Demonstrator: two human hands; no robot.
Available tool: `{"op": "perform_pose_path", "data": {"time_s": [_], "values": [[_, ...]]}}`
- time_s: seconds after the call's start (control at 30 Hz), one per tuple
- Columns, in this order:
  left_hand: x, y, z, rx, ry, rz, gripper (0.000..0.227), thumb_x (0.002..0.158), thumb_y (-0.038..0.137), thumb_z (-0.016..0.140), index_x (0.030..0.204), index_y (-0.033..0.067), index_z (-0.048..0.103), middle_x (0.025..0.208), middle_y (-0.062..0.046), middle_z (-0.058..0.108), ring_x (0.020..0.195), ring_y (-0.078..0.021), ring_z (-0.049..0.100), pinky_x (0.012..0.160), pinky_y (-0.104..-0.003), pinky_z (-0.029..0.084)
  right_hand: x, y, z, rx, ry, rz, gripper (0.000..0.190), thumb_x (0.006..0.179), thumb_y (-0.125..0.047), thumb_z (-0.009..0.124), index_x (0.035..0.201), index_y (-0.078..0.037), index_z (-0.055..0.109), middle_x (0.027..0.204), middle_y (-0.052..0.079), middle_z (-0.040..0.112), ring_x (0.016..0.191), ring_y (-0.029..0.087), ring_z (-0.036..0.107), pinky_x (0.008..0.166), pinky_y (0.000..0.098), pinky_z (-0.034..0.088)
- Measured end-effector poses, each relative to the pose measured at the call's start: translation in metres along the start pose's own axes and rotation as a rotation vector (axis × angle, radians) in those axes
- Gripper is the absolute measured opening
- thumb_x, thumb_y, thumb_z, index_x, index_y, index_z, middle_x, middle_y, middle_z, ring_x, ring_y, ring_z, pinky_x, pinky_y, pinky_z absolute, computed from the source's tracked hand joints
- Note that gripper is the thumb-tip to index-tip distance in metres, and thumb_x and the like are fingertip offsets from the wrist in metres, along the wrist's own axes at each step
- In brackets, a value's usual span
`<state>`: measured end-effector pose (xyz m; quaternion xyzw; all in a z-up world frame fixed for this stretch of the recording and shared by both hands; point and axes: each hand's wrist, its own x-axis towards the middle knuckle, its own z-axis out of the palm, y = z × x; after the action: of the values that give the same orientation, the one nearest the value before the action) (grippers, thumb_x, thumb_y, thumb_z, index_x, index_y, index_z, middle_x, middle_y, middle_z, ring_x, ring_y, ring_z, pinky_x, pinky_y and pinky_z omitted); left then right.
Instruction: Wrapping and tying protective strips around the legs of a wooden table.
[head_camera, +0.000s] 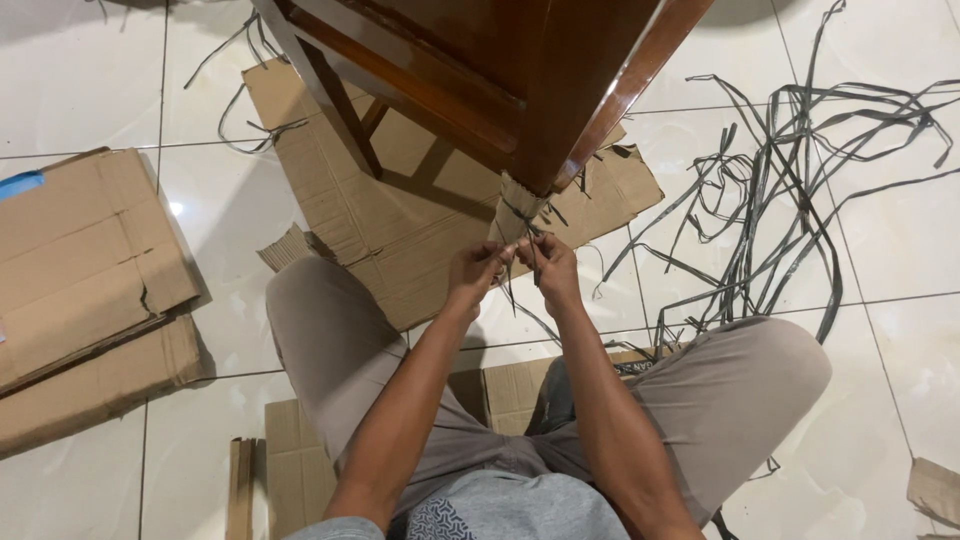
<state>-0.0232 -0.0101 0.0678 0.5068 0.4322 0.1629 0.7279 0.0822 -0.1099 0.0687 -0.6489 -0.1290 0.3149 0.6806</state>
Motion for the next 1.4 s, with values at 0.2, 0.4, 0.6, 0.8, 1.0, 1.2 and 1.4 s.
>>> {"op": "perform_pose_path", "data": {"time_s": [0.2,0.4,0.6,0.8,1.0,1.2,1.4], "values": [[0.012,-0.016,0.001,0.001,0.008,-0.018,0.035,0.083,0.034,0.086,0.097,0.0035,0.077,0.082,-0.011,0.073,0.068,-0.0112,0.063,0.060,-0.024,0.054,0.009,0.013,-0.002,0.057,0.004,0.098,0.019,0.093,-0.023,0.082,0.096,-0.008,0.070,0.078,0.005,0.067,0.078,0.017,0.067,0.077,0.0286,0.050],[0.014,-0.033,0.011,-0.073,0.024,-0.097,0.019,0.082,0.022,0.084,0.093,0.0074,0.077,0.079,-0.007,0.072,0.063,-0.0097,0.064,0.057,-0.023,0.056,0.003,0.002,0.004,0.159,0.012,0.174,0.019,0.090,-0.023,0.083,0.095,-0.011,0.069,0.075,0.001,0.066,0.076,0.014,0.069,0.082,0.0291,0.054],[0.003,-0.032,0.023,-0.106,0.083,-0.077,0.012,0.084,0.014,0.077,0.091,0.0060,0.074,0.074,-0.005,0.064,0.062,-0.0115,0.061,0.059,-0.025,0.054,0.002,-0.002,0.004,0.181,-0.037,0.186,0.020,0.090,-0.021,0.082,0.095,-0.008,0.068,0.067,0.008,0.066,0.067,0.019,0.069,0.078,0.0331,0.055],[0.005,-0.035,0.024,-0.043,0.159,-0.035,0.008,0.081,0.011,0.076,0.087,0.0063,0.073,0.072,-0.002,0.062,0.064,-0.0118,0.061,0.059,-0.028,0.053,0.005,0.007,0.003,0.125,-0.081,0.153,0.020,0.092,-0.020,0.080,0.096,-0.008,0.065,0.066,0.008,0.065,0.063,0.019,0.068,0.073,0.0347,0.057],[0.005,-0.043,0.025,0.101,0.155,-0.046,0.011,0.084,0.021,0.075,0.087,0.0101,0.075,0.075,-0.004,0.070,0.070,-0.0145,0.066,0.068,-0.033,0.054,0.007,0.014,0.003,0.069,-0.113,0.039,0.018,0.094,-0.016,0.078,0.095,-0.005,0.064,0.065,0.010,0.066,0.060,0.018,0.065,0.067,0.0316,0.053],[-0.035,0.030,0.011,0.564,0.138,0.021,0.021,0.083,0.035,0.072,0.097,0.0192,0.072,0.093,-0.005,0.076,0.102,-0.0305,0.073,0.094,-0.044,0.055,0.000,0.010,0.009,0.070,-0.050,0.006,0.017,0.095,-0.017,0.077,0.096,-0.006,0.065,0.073,0.005,0.068,0.068,0.012,0.065,0.072,0.0248,0.054],[-0.029,0.019,0.003,0.483,0.065,0.256,0.033,0.093,0.027,0.065,0.121,0.0100,0.072,0.112,-0.017,0.076,0.114,-0.0381,0.069,0.099,-0.052,0.052,-0.003,0.003,0.014,0.029,-0.058,0.004,0.018,0.096,-0.021,0.076,0.095,-0.008,0.064,0.077,0.002,0.068,0.071,0.011,0.064,0.068,0.0212,0.051]]}}
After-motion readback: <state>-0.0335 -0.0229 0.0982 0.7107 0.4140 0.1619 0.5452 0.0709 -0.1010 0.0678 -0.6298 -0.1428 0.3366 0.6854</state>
